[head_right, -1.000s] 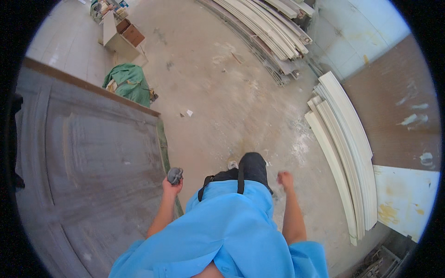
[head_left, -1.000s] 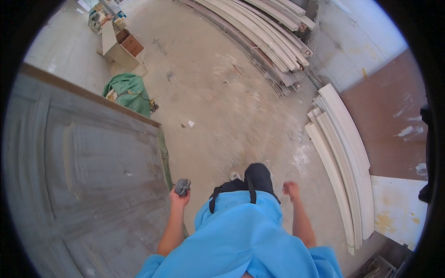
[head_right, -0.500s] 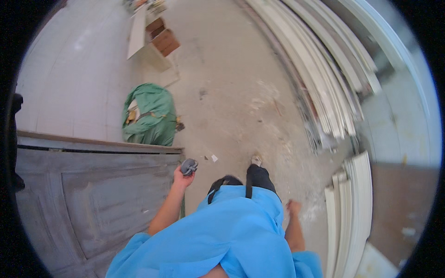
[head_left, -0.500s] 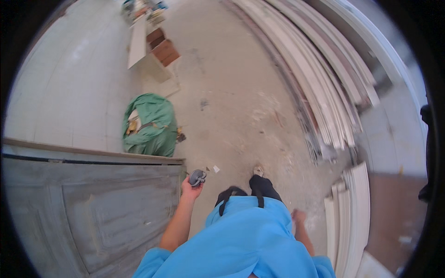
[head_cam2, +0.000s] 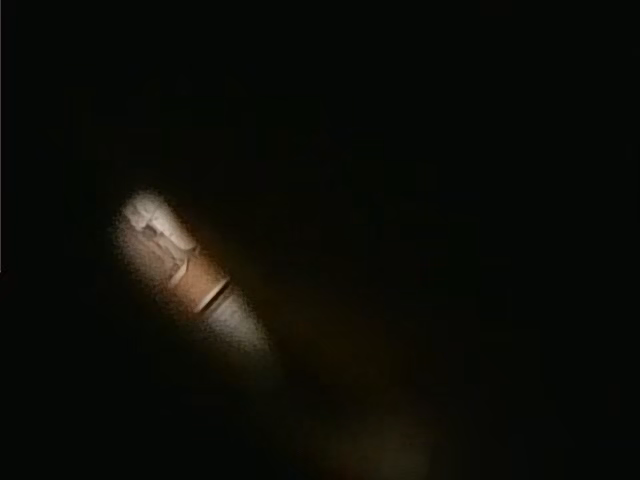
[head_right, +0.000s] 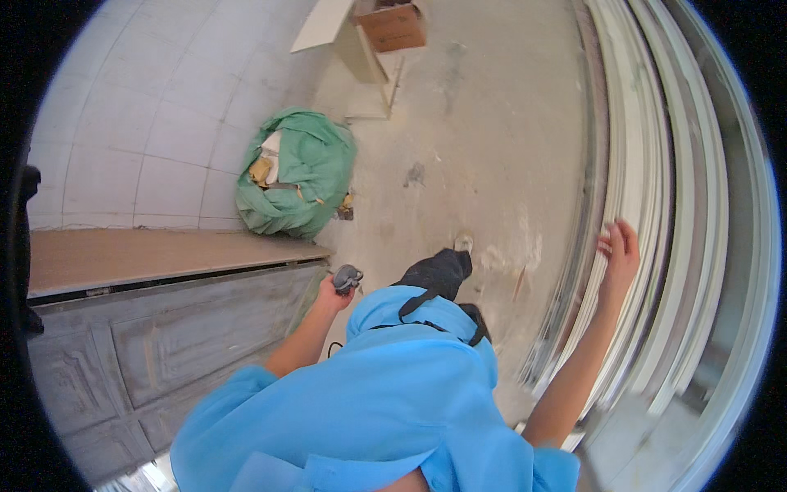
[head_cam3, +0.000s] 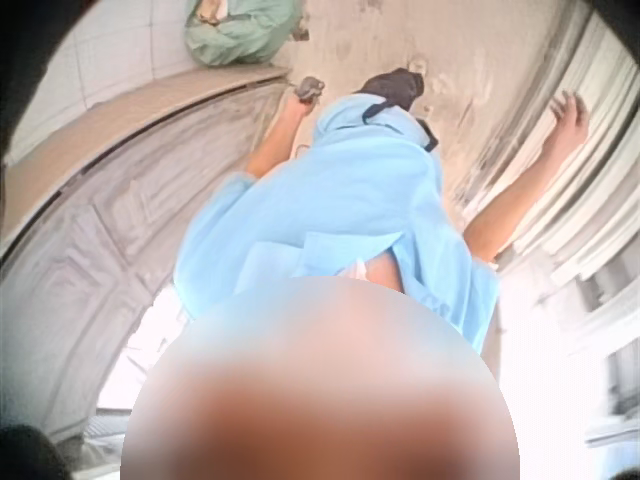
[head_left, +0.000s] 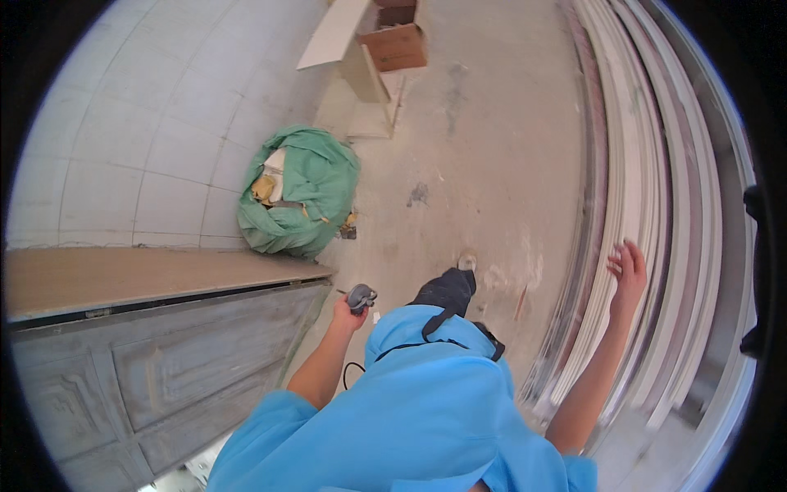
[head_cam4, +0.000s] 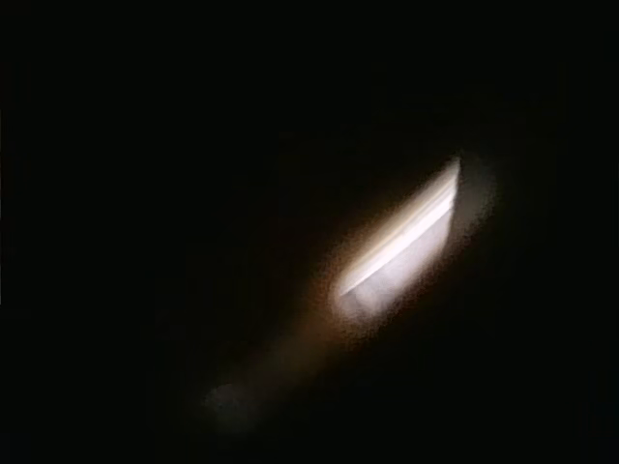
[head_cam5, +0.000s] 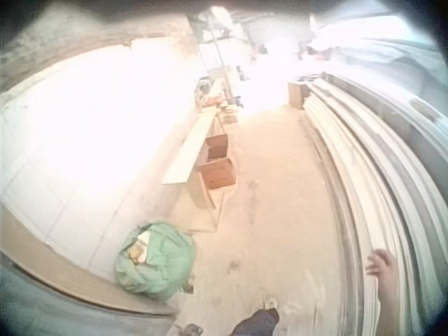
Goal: The person assembles a spray gun by attaching the air hose, then uses a wrench to tighten the paint cup. They dip the cup into a bucket of white liquid, reattach it to the gun, and walk across the workshop.
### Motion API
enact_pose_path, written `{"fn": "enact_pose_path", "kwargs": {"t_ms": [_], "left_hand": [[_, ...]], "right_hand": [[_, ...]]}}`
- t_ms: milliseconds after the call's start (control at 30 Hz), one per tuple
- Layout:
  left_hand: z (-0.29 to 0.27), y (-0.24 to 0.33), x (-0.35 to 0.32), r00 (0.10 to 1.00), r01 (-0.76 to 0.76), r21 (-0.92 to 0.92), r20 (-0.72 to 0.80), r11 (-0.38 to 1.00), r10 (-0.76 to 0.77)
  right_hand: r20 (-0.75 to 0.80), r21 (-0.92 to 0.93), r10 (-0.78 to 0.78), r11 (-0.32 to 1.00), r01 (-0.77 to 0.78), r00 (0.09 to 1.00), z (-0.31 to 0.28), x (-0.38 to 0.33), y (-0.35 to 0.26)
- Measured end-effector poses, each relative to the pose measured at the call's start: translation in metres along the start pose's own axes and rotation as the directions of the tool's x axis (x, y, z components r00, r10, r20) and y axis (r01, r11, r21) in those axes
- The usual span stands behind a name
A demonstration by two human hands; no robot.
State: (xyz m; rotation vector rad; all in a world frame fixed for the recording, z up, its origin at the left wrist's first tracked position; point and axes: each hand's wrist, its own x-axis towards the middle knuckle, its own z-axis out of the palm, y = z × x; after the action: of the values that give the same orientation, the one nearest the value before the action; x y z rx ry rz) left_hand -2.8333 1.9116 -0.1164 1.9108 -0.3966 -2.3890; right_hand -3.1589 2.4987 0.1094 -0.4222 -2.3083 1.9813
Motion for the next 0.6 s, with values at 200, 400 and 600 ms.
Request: {"fn": "enact_pose_path", "kwargs": {"t_ms": [200,400,600], "left_hand": [[0.242,0.013,0.023,0.997,-0.076,0.21,0.016,0.975,0.074],[0.525,0.023,0.072,0.99,-0.116,0.262,0.108,0.958,0.09],[0.732,0.03,0.087,0.991,-0.121,0.262,0.093,0.957,0.1]], "right_hand": [[-0.037,-0.071,0.091,0.993,-0.093,0.995,0.015,0.105,0.024],[-0.157,0.029,0.236,0.972,-0.234,0.959,0.009,0.277,0.04],[-0.278,-0.127,-0.172,0.982,0.141,0.945,0.015,0.535,-0.12]]}}
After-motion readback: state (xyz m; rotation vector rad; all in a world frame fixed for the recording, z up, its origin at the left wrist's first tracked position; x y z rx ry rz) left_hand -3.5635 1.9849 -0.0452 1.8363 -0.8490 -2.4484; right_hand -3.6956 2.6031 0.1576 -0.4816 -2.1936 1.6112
